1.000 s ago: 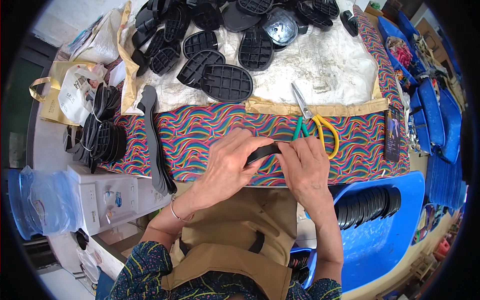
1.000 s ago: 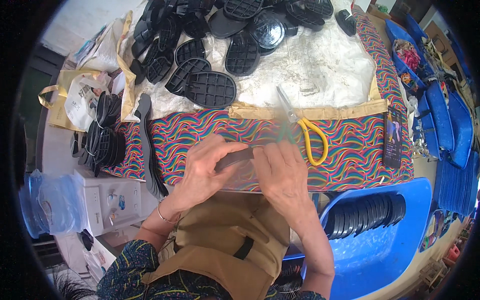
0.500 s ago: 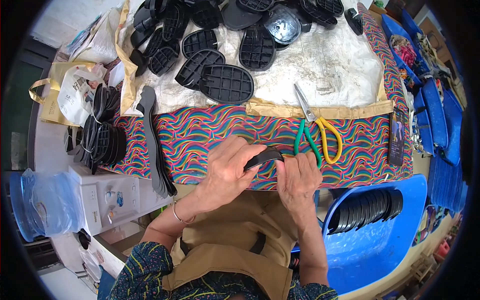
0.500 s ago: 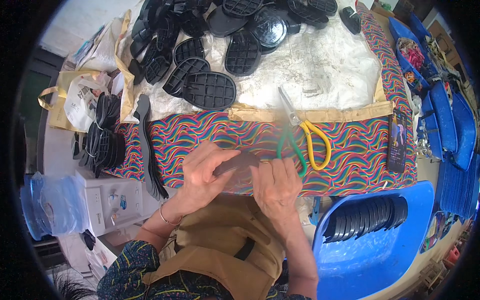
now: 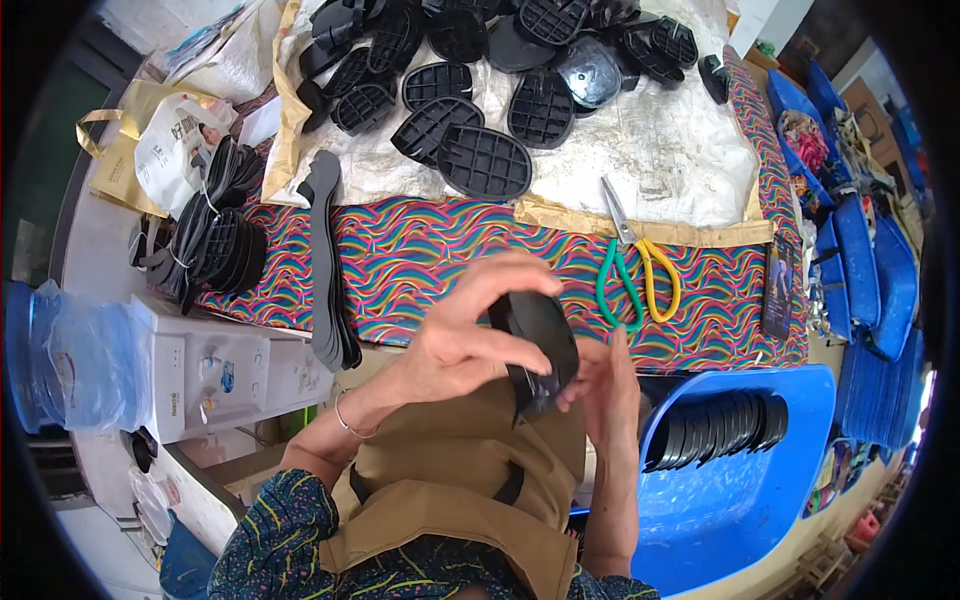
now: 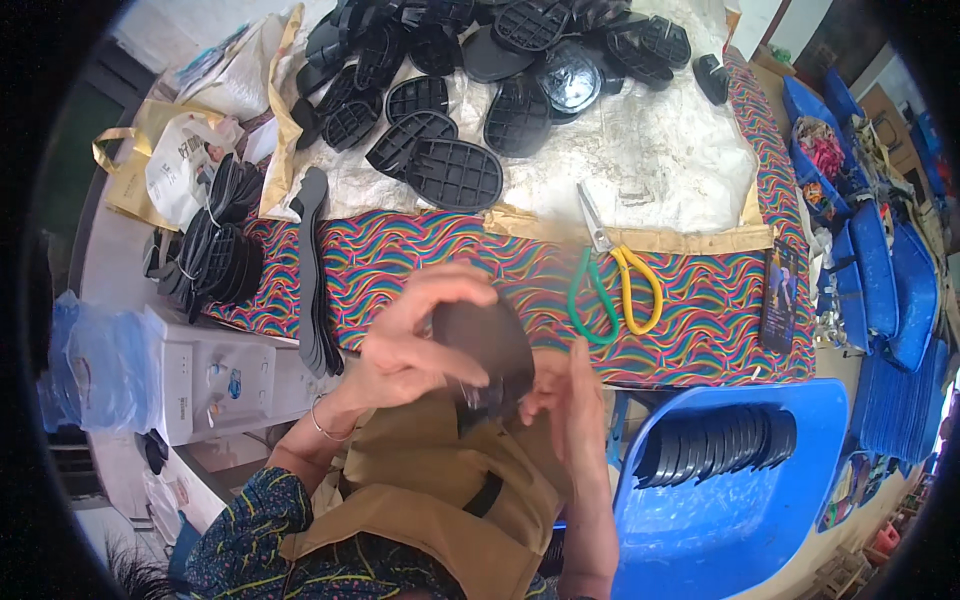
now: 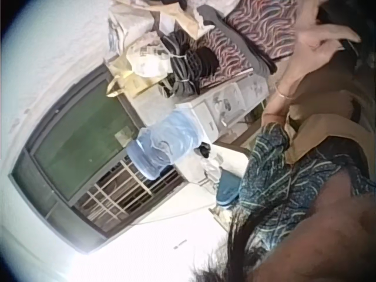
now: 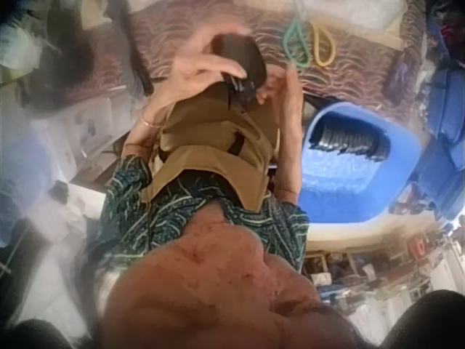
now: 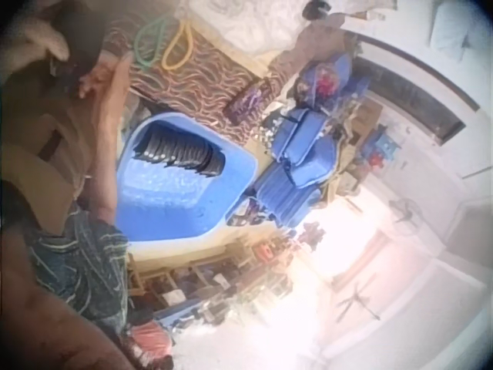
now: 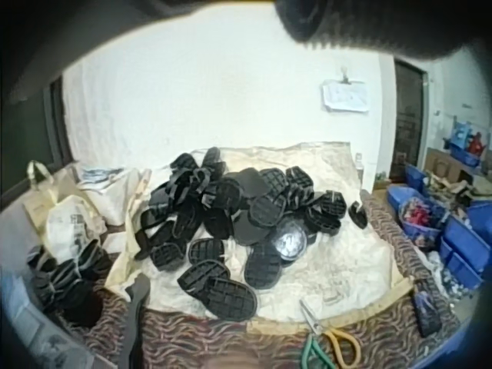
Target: The person assembles black sandals by hand, inserting straps into the sole slots and pressing them into place. They handle multiple sole and strap components, occasionally using a pair of scissors to trim excess strap material. The finished sandals are placed on a table next to a pile of other completed units.
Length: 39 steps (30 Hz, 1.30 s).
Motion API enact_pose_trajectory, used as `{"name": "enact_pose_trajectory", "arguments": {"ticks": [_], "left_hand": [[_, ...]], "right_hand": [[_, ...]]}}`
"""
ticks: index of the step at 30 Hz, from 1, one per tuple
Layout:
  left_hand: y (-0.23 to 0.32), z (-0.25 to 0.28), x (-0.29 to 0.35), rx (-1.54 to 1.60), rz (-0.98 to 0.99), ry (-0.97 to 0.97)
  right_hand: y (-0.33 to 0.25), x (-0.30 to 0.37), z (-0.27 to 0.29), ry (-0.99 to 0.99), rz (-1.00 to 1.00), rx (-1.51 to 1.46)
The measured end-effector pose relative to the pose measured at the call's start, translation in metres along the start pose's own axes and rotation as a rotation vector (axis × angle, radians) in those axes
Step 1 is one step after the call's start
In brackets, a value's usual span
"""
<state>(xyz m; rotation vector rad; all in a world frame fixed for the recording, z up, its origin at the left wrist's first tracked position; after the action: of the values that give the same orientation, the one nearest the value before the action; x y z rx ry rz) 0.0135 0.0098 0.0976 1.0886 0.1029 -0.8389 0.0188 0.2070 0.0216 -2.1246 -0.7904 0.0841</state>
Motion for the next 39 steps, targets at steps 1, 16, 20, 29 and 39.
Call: {"name": "enact_pose_trajectory", "arguments": {"ticks": [1,16,20,29,39], "left_hand": [[0.004,-0.003,-0.002,0.06,-0.046,-0.021],[-0.006,-0.056,0.017,0.747,0.49,0.53],[-0.001,-0.058,0.012,0.34,0.526,0.56],[-0.013,-0.055,-0.003,0.84,0.567,0.501],[-0.01,-0.073,-0.024,0.622,0.509,0.232]], "right_hand": [[-0.001,-0.005,-0.007,0.007,-0.024,-0.084],[-0.002,-0.012,-0.038,0.375,0.625,0.1],[0.007,-0.012,-0.047,0.458,0.673,0.086],[-0.003,-0.005,-0.032,0.393,0.682,0.169],[-0.012,-0.001,-0.001,0.444,0.663,0.069]]}}
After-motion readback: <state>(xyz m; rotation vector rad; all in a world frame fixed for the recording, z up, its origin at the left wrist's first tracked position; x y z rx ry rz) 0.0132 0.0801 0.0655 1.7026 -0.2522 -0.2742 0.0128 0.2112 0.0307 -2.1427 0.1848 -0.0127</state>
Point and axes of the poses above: each hand's wrist, its own x-axis away from the middle knuckle, its own z-axis out of the back of the hand, y = z × x, the point moved 3 cm from there along -x, towards the middle knuckle, and after that the axes turned 13 degrees about -y, right-handed, at the moved point
